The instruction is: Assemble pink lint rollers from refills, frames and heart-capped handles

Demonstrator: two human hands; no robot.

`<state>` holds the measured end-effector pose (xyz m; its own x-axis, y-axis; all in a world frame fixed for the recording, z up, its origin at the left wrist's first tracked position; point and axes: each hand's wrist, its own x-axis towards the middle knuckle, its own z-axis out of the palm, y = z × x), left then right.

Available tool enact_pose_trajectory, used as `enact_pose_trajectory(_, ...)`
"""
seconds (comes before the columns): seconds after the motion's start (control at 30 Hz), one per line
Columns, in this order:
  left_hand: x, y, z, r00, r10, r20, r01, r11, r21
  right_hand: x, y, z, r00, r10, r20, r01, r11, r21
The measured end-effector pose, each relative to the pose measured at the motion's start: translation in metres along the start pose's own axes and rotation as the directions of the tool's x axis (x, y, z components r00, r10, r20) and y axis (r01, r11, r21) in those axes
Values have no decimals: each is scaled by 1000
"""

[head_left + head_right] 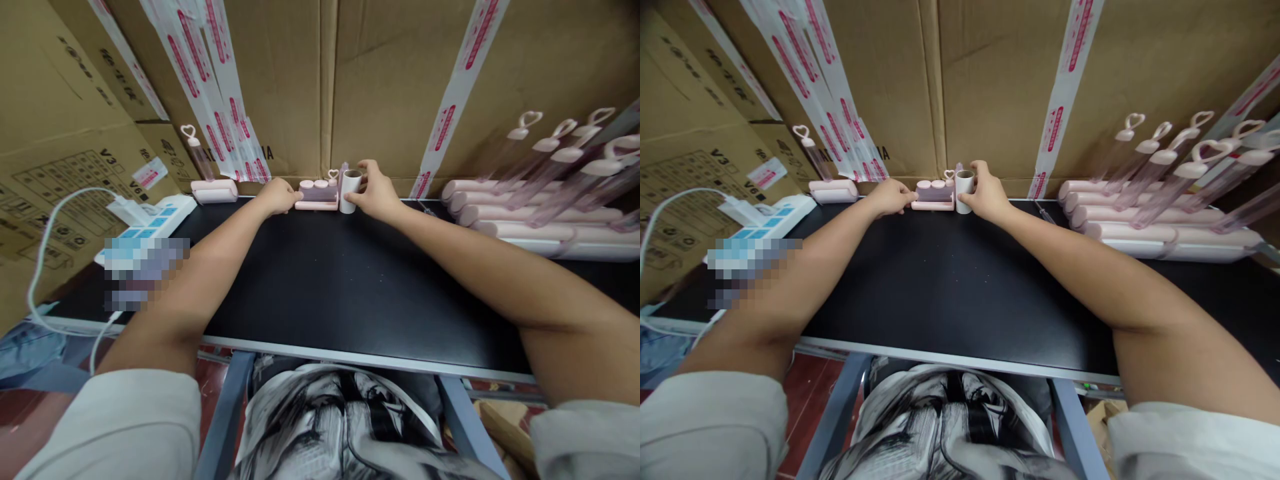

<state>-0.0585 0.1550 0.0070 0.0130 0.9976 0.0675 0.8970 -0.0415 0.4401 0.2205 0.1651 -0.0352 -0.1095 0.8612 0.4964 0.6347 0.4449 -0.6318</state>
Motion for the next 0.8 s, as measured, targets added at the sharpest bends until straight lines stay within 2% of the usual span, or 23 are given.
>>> enact_pose_trajectory(0.23,-3,-1,-2,1000,15,6,-15,1000,-15,4,7,13,997,-46,-58,46,999,-8)
enact_pose_trajectory(0.4,-5,1,1,1000,24,14,-24,1000,-11,5,11,17,998,-36,-53,35,999,-12)
enact_pose_trajectory(0.5,0,-1,-7,1000,27,-8,-27,999,30,1,10,16,998,-39,-46,39,999,11)
enact_pose_trajectory(0.6,11,-17,-32,987,65,-145,-44,988,145,-5,8,12,996,-53,-75,55,998,25)
enact_pose_trajectory(0.67,17,-36,-57,959,-29,-281,83,979,184,-9,6,7,993,-59,-103,62,998,18)
enact_pose_trajectory(0.73,19,-59,-83,897,-185,-402,263,953,148,-12,3,2,990,-64,-125,66,998,15)
enact_pose_trajectory(0.8,18,-82,-104,846,-249,-472,337,935,110,-15,-3,-1,988,-73,-132,77,997,22)
